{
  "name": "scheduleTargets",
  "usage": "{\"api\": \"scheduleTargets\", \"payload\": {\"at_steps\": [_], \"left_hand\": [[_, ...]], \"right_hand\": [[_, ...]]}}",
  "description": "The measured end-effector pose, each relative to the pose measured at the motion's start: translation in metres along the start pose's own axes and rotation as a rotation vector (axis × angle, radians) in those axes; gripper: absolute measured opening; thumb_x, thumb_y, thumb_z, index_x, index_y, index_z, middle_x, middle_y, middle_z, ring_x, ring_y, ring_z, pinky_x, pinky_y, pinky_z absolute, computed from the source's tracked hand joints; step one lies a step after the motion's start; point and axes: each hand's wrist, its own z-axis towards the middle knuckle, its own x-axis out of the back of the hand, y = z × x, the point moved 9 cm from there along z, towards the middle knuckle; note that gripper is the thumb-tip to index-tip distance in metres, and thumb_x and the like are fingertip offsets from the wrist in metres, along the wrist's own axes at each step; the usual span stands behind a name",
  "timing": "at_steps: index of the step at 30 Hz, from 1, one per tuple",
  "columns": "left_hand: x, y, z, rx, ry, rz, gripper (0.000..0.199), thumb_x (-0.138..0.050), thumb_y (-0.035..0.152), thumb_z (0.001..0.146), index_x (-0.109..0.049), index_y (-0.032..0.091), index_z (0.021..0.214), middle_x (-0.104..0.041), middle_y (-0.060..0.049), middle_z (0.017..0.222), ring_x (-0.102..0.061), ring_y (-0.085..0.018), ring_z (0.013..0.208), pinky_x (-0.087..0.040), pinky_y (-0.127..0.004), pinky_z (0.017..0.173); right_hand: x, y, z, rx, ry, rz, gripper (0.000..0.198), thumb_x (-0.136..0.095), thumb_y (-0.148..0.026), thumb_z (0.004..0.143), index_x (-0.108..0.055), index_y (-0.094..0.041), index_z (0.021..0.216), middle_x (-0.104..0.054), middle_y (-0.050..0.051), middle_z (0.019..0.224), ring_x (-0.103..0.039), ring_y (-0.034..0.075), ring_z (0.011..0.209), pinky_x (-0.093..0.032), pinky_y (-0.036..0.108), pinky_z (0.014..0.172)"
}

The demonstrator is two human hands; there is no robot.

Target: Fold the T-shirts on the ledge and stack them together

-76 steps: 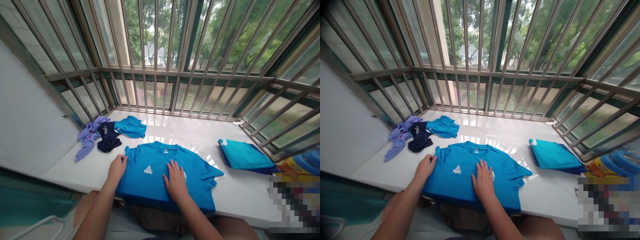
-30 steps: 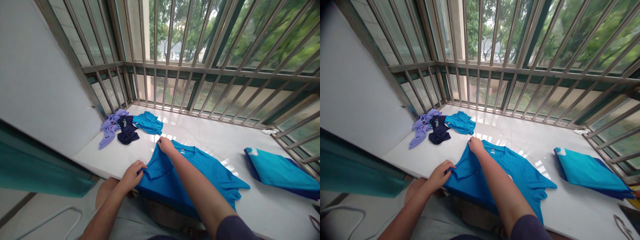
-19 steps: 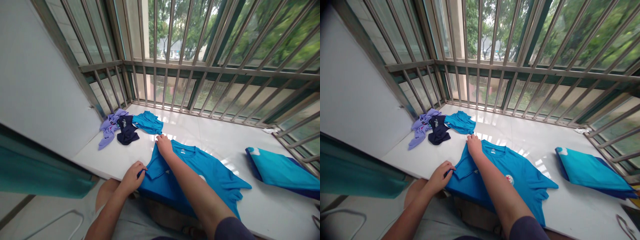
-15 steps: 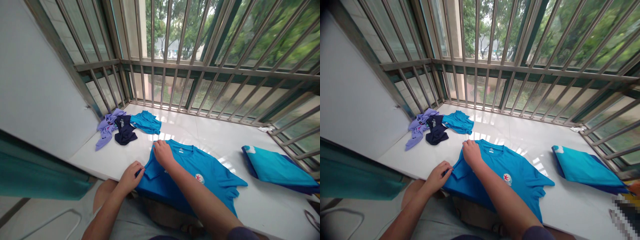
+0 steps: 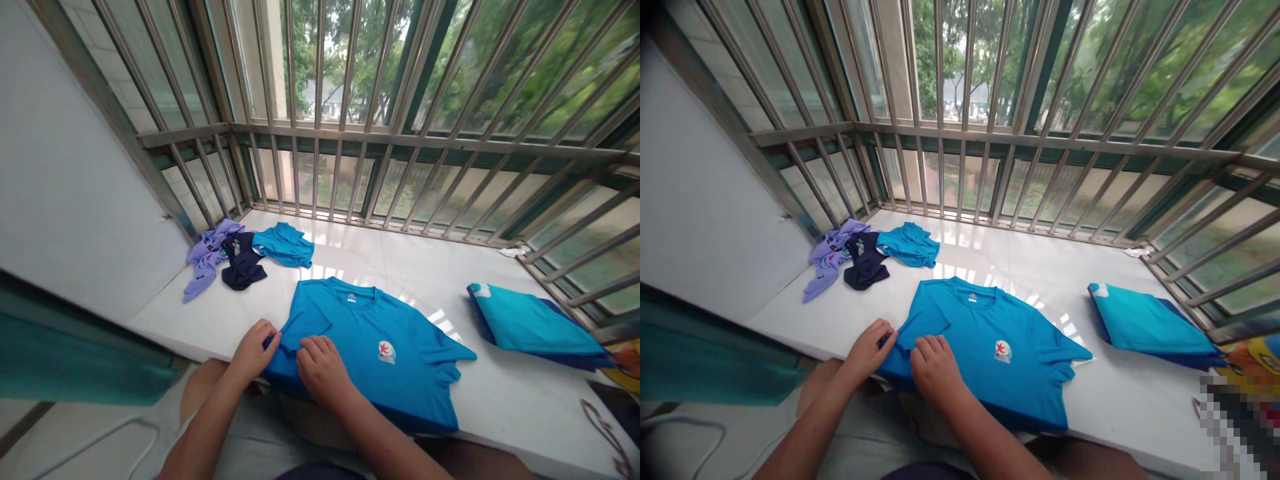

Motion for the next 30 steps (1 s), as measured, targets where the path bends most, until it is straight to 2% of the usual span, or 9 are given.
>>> {"api": "scheduleTargets", "payload": {"at_steps": [4,7,9,13,15,20,24,27,30], "left_hand": [[0.002,0.002,0.0,-0.016,-0.045,-0.02,0.022,-0.056,0.031,0.103,-0.065,0.024,0.085,-0.067,-0.005,0.092,-0.066,-0.023,0.09,-0.054,-0.037,0.087],[0.004,0.004,-0.001,-0.044,-0.086,-0.075,0.013,-0.057,0.024,0.096,-0.07,0.023,0.096,-0.07,-0.006,0.097,-0.068,-0.023,0.093,-0.056,-0.036,0.088],[0.005,0.006,-0.002,-0.058,-0.104,-0.099,0.021,-0.057,0.018,0.088,-0.072,0.023,0.102,-0.071,-0.006,0.102,-0.069,-0.023,0.098,-0.057,-0.037,0.091],[0.004,0.001,-0.003,-0.025,-0.097,-0.085,0.025,-0.054,0.015,0.084,-0.074,0.023,0.097,-0.07,-0.007,0.101,-0.069,-0.023,0.098,-0.058,-0.037,0.091],[0.005,-0.003,-0.003,-0.01,-0.063,-0.069,0.024,-0.053,0.015,0.085,-0.074,0.023,0.095,-0.069,-0.007,0.1,-0.069,-0.023,0.097,-0.059,-0.037,0.089],[0.01,-0.004,-0.004,0.004,0.002,0.011,0.021,-0.051,0.015,0.086,-0.071,0.024,0.088,-0.068,-0.007,0.097,-0.068,-0.024,0.096,-0.059,-0.038,0.09],[0.014,0.001,0.008,0.012,0.055,0.14,0.021,-0.05,0.018,0.094,-0.069,0.024,0.084,-0.068,-0.009,0.096,-0.067,-0.027,0.097,-0.058,-0.043,0.094],[0.0,0.011,0.026,-0.035,0.055,0.161,0.029,-0.047,0.013,0.095,-0.074,0.023,0.102,-0.075,-0.011,0.112,-0.069,-0.028,0.111,-0.057,-0.047,0.107],[-0.033,0.021,0.045,-0.115,-0.027,0.146,0.044,-0.043,0.012,0.099,-0.073,0.02,0.13,-0.071,-0.013,0.144,-0.065,-0.027,0.136,-0.05,-0.049,0.121]], "right_hand": [[-0.005,0.002,0.011,-0.077,-0.083,0.038,0.031,-0.075,-0.045,0.102,-0.068,-0.022,0.121,-0.071,0.01,0.131,-0.062,0.03,0.119,-0.05,0.046,0.102],[-0.011,0.004,0.022,-0.099,-0.127,-0.004,0.015,-0.071,-0.037,0.105,-0.069,-0.024,0.111,-0.073,0.007,0.116,-0.064,0.029,0.11,-0.053,0.044,0.093],[-0.012,0.002,0.025,-0.066,-0.099,-0.02,0.009,-0.065,-0.031,0.108,-0.068,-0.024,0.105,-0.074,0.005,0.112,-0.065,0.028,0.107,-0.053,0.043,0.092],[-0.008,-0.006,0.019,0.052,0.007,0.016,0.012,-0.056,-0.028,0.112,-0.067,-0.024,0.111,-0.071,0.006,0.138,-0.063,0.026,0.124,-0.049,0.046,0.106],[-0.009,-0.008,0.013,0.079,0.0,0.051,0.011,-0.057,-0.027,0.112,-0.067,-0.024,0.114,-0.068,0.006,0.148,-0.06,0.026,0.134,-0.045,0.048,0.115],[-0.012,0.002,0.007,-0.034,-0.076,0.176,0.028,-0.065,-0.039,0.108,-0.067,-0.023,0.13,-0.07,0.009,0.145,-0.061,0.027,0.135,-0.038,0.051,0.126],[-0.01,0.01,0.007,-0.117,-0.046,0.197,0.048,-0.06,-0.049,0.109,-0.062,-0.02,0.148,-0.062,0.014,0.157,-0.053,0.032,0.147,-0.03,0.058,0.131],[-0.014,0.014,0.008,-0.162,-0.058,0.189,0.053,-0.057,-0.051,0.11,-0.061,-0.018,0.152,-0.059,0.015,0.16,-0.051,0.034,0.151,-0.028,0.062,0.132],[-0.017,0.014,0.008,-0.159,-0.077,0.177,0.053,-0.058,-0.046,0.109,-0.061,-0.017,0.153,-0.06,0.016,0.16,-0.051,0.034,0.151,-0.031,0.06,0.132]]}}
